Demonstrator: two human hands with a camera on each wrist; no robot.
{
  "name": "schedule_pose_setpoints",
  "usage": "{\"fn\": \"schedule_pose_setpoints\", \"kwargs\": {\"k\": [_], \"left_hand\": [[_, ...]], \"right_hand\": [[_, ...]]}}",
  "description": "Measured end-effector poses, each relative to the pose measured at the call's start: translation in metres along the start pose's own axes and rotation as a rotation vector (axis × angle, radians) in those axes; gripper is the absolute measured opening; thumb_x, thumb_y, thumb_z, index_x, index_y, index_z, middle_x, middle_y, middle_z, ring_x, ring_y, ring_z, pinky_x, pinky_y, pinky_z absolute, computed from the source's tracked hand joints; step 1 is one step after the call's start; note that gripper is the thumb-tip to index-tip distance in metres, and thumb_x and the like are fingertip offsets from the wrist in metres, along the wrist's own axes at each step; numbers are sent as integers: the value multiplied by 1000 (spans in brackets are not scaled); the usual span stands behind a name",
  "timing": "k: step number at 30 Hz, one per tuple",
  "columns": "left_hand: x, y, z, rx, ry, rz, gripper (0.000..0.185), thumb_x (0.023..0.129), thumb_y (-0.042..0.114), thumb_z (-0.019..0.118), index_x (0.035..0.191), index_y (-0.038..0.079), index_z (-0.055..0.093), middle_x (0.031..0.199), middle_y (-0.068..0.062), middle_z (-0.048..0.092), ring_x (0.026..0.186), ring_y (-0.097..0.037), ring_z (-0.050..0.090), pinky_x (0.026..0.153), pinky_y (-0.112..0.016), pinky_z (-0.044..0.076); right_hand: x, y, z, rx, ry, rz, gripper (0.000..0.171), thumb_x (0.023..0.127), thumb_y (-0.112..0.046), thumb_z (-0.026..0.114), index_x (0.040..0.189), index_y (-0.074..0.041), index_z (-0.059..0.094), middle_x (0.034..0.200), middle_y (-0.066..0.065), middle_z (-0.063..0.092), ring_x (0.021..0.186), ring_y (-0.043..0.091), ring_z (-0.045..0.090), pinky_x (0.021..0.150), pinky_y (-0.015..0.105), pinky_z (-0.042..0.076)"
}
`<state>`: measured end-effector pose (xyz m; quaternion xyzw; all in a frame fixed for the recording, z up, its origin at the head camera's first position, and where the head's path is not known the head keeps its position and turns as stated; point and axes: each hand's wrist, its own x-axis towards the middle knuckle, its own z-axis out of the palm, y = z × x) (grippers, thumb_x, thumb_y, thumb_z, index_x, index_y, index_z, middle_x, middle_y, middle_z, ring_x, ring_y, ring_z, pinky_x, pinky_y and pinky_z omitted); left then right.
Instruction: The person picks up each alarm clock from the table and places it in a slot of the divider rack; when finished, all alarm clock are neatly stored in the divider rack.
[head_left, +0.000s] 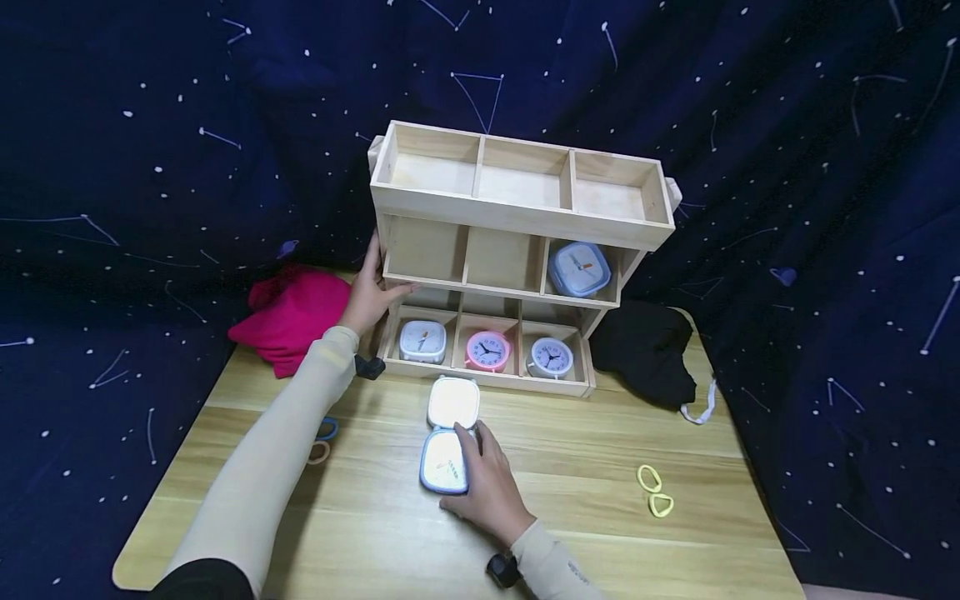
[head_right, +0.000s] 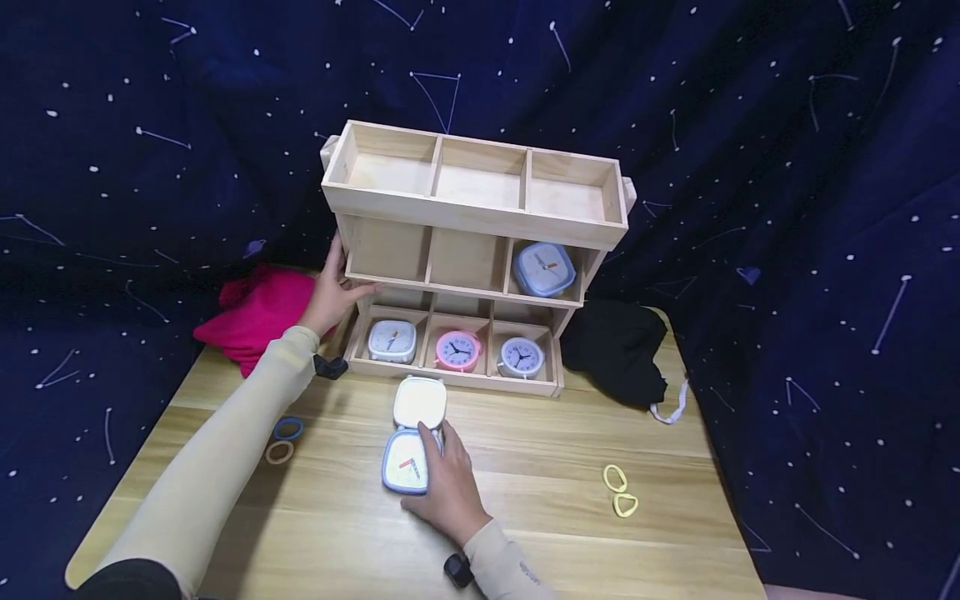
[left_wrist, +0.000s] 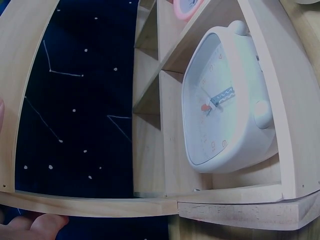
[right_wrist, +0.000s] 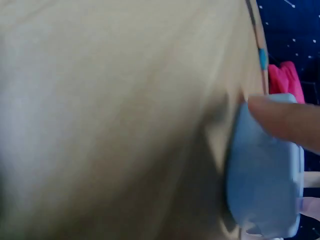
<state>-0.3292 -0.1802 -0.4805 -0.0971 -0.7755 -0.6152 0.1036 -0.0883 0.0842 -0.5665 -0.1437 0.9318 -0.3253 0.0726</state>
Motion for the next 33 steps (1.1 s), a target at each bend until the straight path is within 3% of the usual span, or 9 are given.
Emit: {"fn": "schedule_pose_setpoints", "kwargs": {"k": [5,15,24,33], "left_hand": [[-1,1,0,4,2,-2,122,91,7,86,174,30,-1,180,-12,18,161,-38,31,129,-53,35],[0,1,0,-10,-6,-10,124,91,5,85,173,30,-4,180,-13,16,161,-38,30,129,-53,35],[0,0,-1,-13,-8,11,123,91,7,86,173,32,-2,179,-15,19,161,-39,30,130,-53,32],[1,-2,-1,-25,-13,-6,123,92,7,84,172,38,-3,179,-15,17,161,-39,30,130,-52,34]], "right_hand": [[0,-1,7,-19,51,-14,115,67,-20,102,164,-15,40,163,30,38,143,52,49,113,65,48],[-2,-2,9,10,106,-31,113,65,-17,104,159,-4,44,156,22,44,140,42,55,113,54,53],[-12,4,3,-2,107,-18,109,66,-35,104,156,-6,51,148,11,57,135,31,59,112,50,54],[-21,4,-21,22,88,-111,93,65,-47,103,142,-13,64,138,-1,66,123,20,68,105,44,58]]}}
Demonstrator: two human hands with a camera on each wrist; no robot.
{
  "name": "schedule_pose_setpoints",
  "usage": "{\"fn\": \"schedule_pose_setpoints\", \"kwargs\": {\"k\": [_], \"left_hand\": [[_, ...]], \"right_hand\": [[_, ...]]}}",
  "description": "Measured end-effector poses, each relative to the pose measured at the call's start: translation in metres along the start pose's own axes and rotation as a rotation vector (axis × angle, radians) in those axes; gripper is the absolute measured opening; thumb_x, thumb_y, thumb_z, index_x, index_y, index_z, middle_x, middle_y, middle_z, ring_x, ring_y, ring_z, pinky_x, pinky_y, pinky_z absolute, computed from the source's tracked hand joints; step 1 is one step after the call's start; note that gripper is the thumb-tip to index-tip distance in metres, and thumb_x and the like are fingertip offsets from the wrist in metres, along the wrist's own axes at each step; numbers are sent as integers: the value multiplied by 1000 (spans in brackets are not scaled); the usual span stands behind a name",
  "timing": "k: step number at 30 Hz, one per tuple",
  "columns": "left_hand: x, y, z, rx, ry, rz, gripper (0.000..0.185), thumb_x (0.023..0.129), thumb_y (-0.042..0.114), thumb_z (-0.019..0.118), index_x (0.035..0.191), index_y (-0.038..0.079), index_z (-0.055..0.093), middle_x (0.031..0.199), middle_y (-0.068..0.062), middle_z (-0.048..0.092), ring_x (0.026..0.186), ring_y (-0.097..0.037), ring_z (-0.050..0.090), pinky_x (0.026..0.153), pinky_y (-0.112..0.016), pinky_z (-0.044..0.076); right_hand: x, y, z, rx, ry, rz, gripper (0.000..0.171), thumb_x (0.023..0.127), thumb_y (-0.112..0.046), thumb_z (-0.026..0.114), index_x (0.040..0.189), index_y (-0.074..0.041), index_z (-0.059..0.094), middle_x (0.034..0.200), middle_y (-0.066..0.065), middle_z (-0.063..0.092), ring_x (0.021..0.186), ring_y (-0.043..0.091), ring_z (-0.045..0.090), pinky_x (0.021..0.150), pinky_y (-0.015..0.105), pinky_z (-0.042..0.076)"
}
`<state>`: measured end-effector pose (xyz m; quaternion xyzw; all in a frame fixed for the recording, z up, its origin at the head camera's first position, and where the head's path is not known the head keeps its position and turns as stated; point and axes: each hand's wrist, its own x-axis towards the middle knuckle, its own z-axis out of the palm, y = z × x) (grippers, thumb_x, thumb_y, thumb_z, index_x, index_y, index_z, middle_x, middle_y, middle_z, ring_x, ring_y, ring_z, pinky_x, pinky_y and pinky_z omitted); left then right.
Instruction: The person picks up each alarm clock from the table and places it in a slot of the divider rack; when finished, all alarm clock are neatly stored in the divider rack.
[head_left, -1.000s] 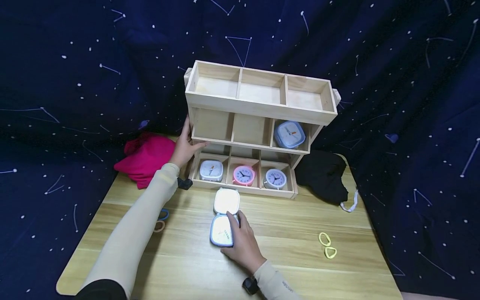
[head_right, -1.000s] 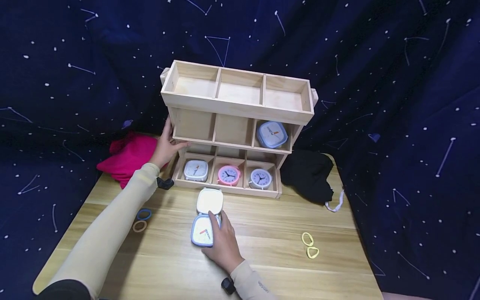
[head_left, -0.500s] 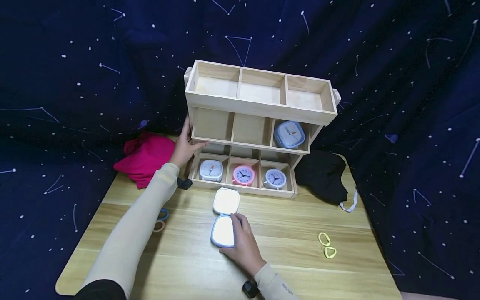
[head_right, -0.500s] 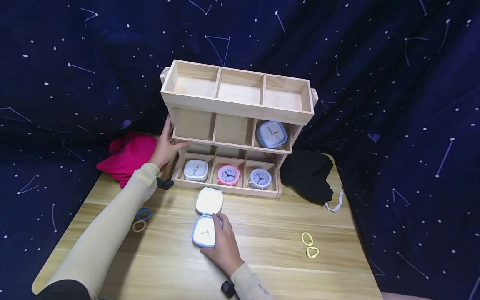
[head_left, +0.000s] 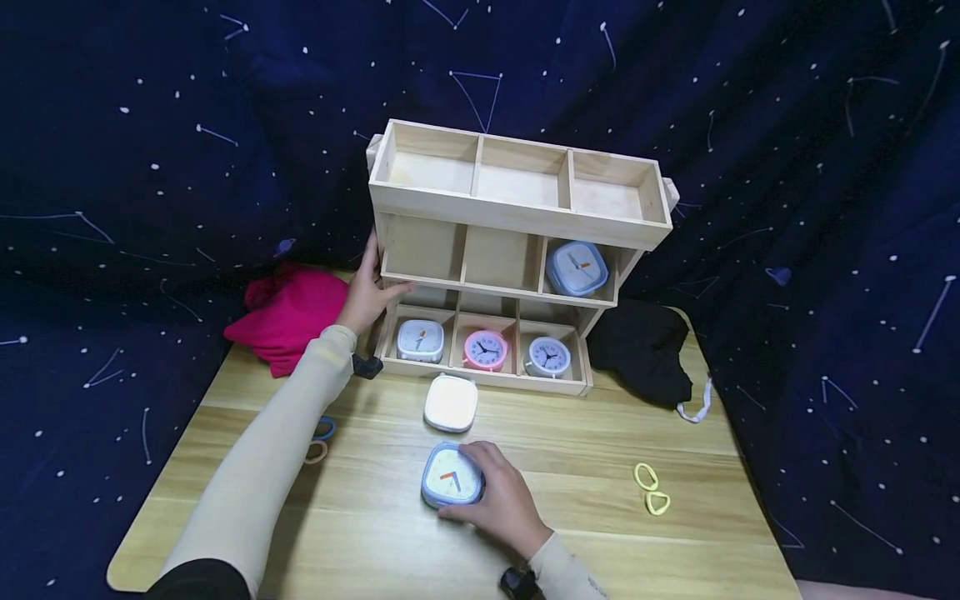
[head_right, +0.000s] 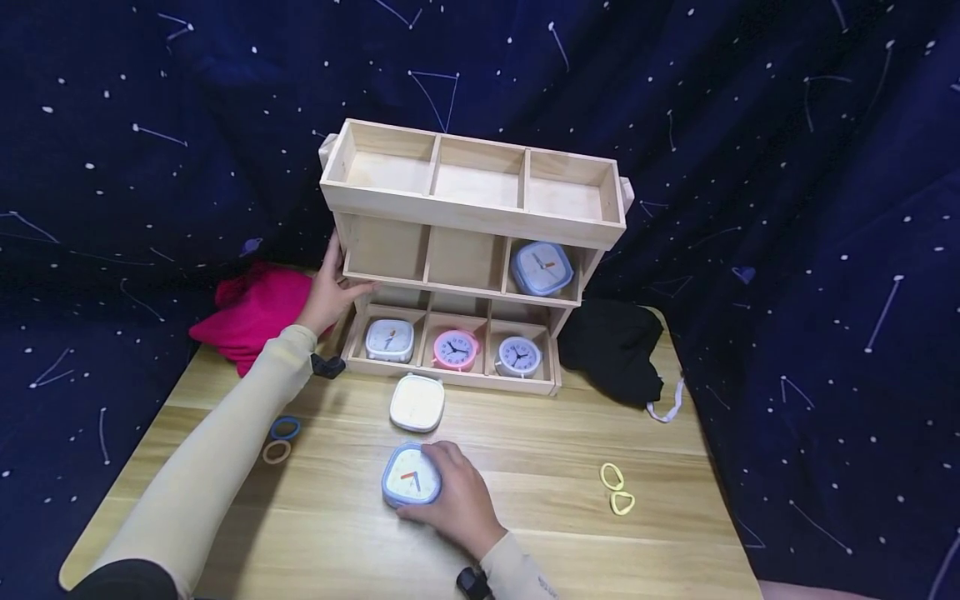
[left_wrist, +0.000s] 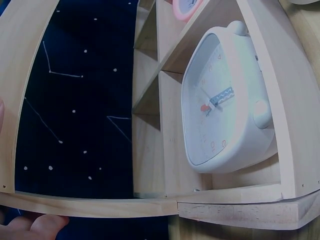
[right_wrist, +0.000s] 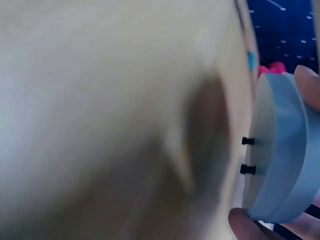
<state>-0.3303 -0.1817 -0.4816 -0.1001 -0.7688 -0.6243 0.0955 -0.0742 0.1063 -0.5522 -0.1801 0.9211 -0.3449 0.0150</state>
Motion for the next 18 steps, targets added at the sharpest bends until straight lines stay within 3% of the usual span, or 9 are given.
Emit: {"fn": "schedule_pose_setpoints", "kwargs": {"k": [6,11,14,18], "left_hand": [[0,5,0,10,-3,-12,122,92,4,83,173,29,-5,180,-15,13,162,-40,27,131,-53,32],[2,5,1,17,1,-15,123,91,2,83,173,31,-4,180,-12,13,163,-38,27,131,-51,33],[2,0,0,4,4,-7,124,91,6,85,172,38,-3,180,-10,15,162,-36,28,130,-51,34],[0,1,0,7,1,-2,124,91,6,85,173,32,-3,180,-13,16,162,-38,29,130,-53,34]], "right_hand": [[25,-10,-41,107,96,-61,80,65,-36,104,132,-13,68,144,7,67,129,28,68,106,49,59],[64,-17,-80,129,321,-132,69,66,-23,104,123,-8,67,152,14,61,138,38,62,112,56,54],[89,-22,-101,111,447,-166,62,69,-20,103,116,-7,65,154,16,58,139,41,60,109,58,54],[121,-26,-124,64,564,-202,56,74,-22,101,107,-5,60,155,19,56,137,41,61,97,55,59]]}}
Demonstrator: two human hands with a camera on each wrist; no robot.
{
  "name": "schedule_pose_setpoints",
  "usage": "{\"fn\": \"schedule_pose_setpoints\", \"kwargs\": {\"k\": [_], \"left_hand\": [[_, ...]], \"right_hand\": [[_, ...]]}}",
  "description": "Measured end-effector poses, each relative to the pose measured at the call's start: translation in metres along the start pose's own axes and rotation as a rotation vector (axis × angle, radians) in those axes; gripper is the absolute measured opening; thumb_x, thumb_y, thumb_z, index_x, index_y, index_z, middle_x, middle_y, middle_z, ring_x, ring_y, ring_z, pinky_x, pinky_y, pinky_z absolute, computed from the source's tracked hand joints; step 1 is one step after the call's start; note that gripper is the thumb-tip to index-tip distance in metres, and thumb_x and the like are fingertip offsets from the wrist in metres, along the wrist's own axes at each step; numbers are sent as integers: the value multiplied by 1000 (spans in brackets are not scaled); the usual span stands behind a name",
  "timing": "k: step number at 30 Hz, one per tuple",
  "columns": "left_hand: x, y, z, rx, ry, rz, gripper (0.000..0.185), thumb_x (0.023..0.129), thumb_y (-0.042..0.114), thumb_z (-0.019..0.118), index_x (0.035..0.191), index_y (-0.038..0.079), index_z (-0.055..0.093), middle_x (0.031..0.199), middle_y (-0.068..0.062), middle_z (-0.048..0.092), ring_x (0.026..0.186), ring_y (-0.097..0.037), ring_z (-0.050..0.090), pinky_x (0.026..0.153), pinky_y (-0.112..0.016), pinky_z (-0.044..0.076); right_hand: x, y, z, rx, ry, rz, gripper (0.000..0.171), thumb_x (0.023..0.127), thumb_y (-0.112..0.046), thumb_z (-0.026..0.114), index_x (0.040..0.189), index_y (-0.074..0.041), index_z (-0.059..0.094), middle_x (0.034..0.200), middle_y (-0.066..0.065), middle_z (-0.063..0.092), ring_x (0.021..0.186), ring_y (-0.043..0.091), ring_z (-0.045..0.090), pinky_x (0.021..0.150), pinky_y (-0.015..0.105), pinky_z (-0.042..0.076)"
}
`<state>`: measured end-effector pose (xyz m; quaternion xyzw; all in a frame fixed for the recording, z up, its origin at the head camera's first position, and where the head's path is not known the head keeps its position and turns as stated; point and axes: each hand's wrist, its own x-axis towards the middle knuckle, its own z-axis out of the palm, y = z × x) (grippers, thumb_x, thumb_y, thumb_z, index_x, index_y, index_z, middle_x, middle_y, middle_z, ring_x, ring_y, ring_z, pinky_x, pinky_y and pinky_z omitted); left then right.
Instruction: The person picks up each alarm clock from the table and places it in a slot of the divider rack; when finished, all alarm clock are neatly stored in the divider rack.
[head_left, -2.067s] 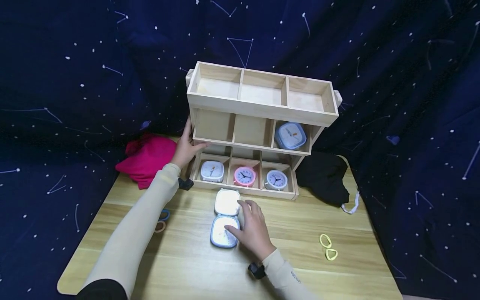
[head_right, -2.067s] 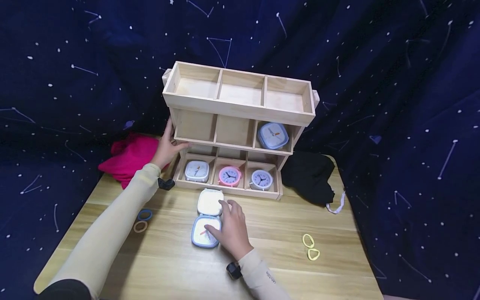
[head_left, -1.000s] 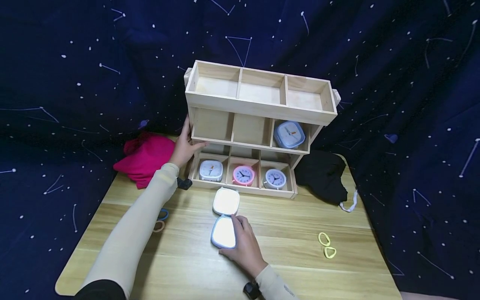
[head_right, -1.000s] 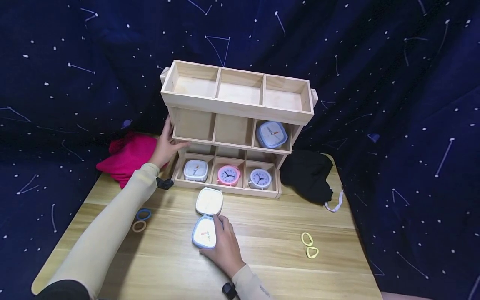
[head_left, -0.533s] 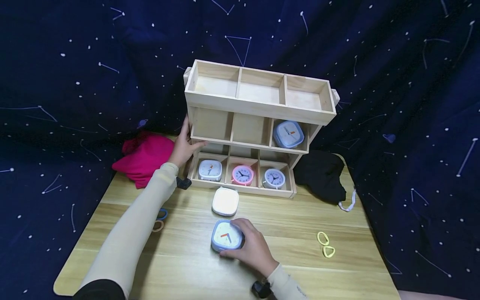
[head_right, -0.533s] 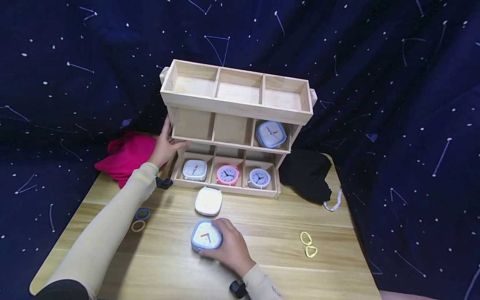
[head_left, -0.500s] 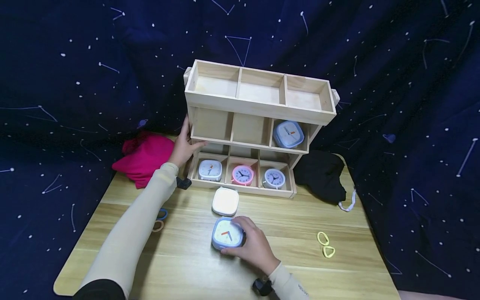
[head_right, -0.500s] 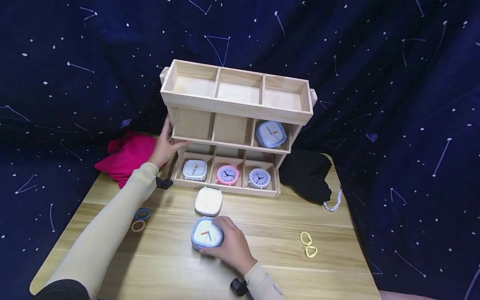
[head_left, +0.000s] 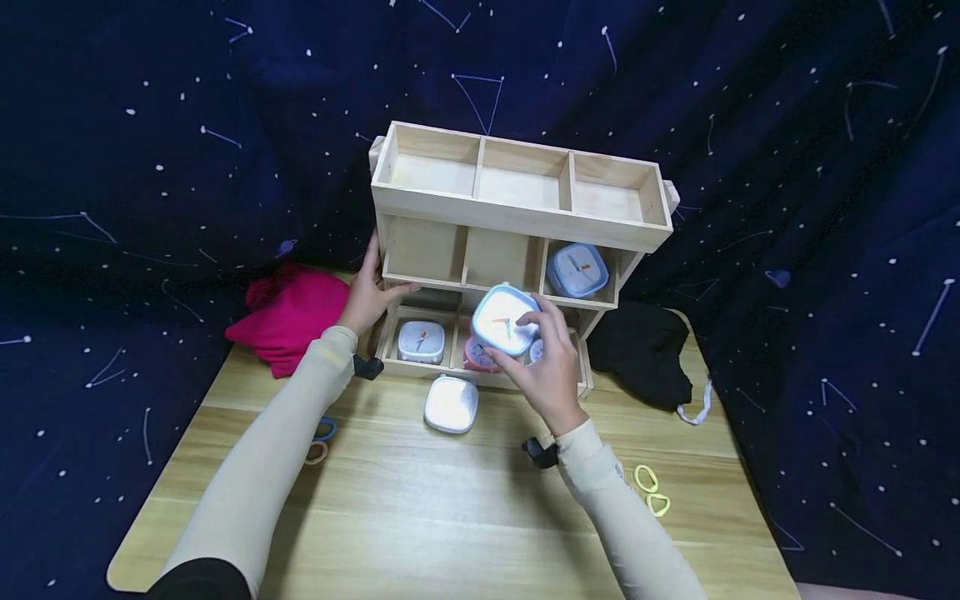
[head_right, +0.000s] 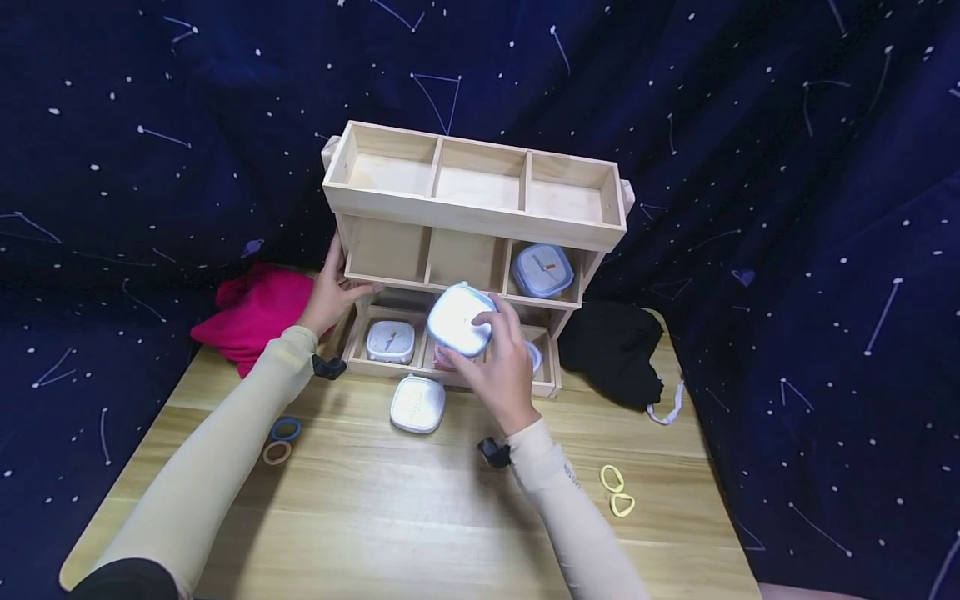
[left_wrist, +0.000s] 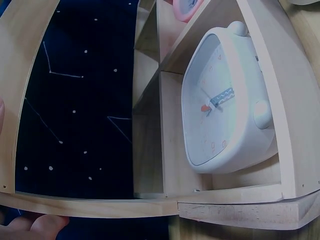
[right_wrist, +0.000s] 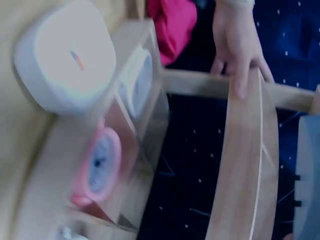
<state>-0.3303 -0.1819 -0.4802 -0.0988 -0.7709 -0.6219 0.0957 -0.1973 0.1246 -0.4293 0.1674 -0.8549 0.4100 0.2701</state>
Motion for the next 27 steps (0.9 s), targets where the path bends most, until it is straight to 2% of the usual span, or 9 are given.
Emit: {"fn": "schedule_pose_setpoints", "kwargs": {"k": [5,12,19,27], "left_hand": [[-1,1,0,19,4,6,123,91,4,85,174,30,-3,180,-15,17,161,-40,31,129,-53,35],[0,-1,1,42,10,16,123,91,5,85,173,32,-2,180,-14,16,160,-41,31,129,-53,36],[-1,-2,1,32,13,12,122,92,6,84,173,32,-3,180,-13,15,161,-40,30,129,-52,34],[1,-2,2,32,20,6,121,91,8,85,174,24,-3,180,-13,13,161,-40,31,129,-52,35]], "right_hand": [[39,8,7,-47,61,-24,51,78,-24,98,103,-6,57,157,19,53,141,44,58,103,60,57],[71,24,30,-134,97,-5,52,77,-31,98,97,-6,58,150,22,57,135,46,59,108,64,48],[92,33,47,-201,71,65,48,77,-35,97,97,-10,62,140,22,61,132,44,60,114,65,40],[100,38,57,-274,49,84,40,80,-31,96,93,-7,67,154,26,54,144,41,52,119,65,34]]}}
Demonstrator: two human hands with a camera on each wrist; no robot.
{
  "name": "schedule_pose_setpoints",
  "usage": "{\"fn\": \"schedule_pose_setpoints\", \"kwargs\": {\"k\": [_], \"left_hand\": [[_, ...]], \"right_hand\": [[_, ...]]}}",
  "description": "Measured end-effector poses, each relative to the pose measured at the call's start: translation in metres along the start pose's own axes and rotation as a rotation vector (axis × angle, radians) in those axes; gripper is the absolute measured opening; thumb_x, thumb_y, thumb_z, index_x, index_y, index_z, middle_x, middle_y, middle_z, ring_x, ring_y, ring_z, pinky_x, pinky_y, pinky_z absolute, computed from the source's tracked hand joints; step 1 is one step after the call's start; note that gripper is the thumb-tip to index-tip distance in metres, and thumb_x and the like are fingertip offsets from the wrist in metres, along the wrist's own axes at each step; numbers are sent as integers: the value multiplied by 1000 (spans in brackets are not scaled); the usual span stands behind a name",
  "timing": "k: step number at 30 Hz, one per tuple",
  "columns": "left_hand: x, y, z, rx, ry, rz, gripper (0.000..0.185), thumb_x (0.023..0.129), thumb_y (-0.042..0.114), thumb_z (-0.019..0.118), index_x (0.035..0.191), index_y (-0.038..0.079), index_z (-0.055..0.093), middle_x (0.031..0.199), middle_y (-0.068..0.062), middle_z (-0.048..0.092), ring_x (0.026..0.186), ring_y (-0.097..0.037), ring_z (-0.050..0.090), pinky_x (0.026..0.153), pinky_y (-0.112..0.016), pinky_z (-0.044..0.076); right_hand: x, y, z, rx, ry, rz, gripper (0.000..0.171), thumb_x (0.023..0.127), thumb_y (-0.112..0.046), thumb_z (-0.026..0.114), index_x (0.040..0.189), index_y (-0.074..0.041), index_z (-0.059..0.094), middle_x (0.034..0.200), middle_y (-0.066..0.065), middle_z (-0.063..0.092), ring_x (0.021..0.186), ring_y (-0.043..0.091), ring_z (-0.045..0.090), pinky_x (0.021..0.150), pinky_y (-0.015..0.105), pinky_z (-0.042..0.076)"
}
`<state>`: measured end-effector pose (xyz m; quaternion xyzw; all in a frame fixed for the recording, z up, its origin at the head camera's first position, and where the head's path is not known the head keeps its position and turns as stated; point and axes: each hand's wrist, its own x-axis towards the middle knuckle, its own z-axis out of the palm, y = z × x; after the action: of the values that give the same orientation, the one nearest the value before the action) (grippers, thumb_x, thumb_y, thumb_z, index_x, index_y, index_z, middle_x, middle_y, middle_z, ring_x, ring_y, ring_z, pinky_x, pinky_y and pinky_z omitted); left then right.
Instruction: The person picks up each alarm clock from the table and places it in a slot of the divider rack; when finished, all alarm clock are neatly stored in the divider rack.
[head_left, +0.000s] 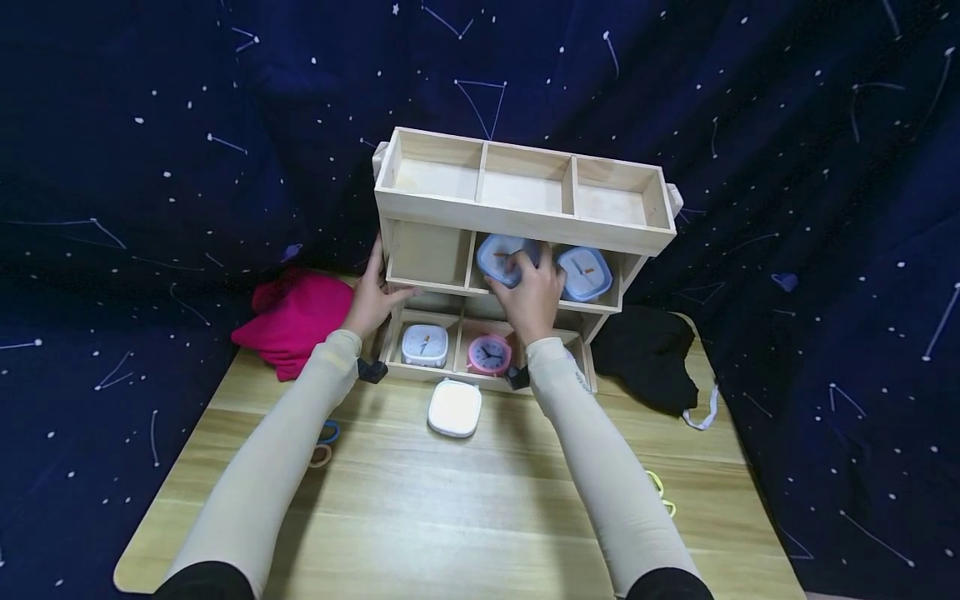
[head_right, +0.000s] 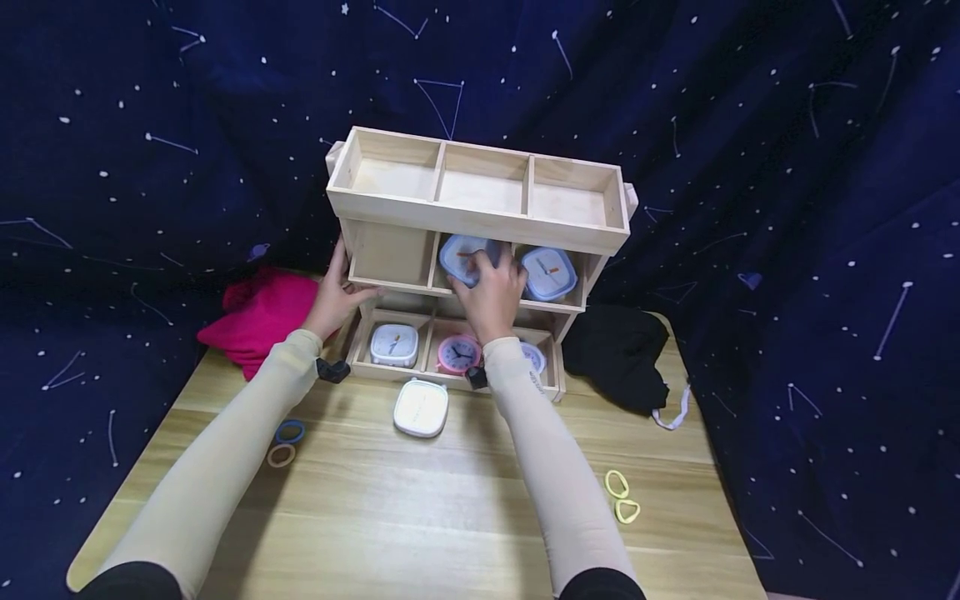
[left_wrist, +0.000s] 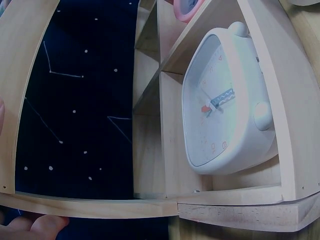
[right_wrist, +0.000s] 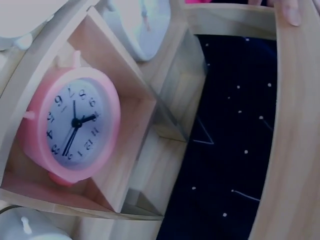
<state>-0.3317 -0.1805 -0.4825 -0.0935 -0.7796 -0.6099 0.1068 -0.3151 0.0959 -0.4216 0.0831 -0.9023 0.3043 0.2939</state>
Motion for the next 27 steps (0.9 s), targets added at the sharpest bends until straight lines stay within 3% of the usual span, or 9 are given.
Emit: {"fn": "schedule_pose_setpoints", "kwargs": {"k": [5,13,20,24,27], "left_hand": [[-2,6,1,11,-3,-15,121,92,3,83,174,22,-5,180,-14,12,162,-40,27,130,-53,33],[-14,37,-1,-46,-39,-42,119,93,-6,78,173,19,-8,180,-19,5,163,-43,23,131,-55,31],[-4,9,-1,-39,-24,-19,123,93,1,81,173,29,-8,181,-13,4,163,-39,25,129,-54,34],[-2,3,-1,-45,-18,1,123,92,5,83,172,35,-5,180,-12,12,161,-38,31,128,-53,36],[-2,1,-1,-51,-17,8,123,92,7,84,172,38,-4,180,-13,15,160,-38,32,129,-53,36]], "right_hand": [[-3,2,2,-19,-15,0,39,81,-32,95,93,-7,68,156,25,55,145,42,52,123,62,32],[-6,8,2,-27,-49,-27,29,91,-30,86,88,-6,72,163,19,51,150,38,49,132,57,26],[-25,10,0,36,16,-108,26,93,-26,84,100,-2,76,158,23,54,147,44,50,127,64,32],[-50,10,1,81,92,-195,23,94,-24,82,101,-3,77,141,21,65,133,41,60,114,60,44],[-74,7,4,108,73,-247,23,94,-25,82,100,-3,77,124,16,71,116,36,66,101,54,52]]}}
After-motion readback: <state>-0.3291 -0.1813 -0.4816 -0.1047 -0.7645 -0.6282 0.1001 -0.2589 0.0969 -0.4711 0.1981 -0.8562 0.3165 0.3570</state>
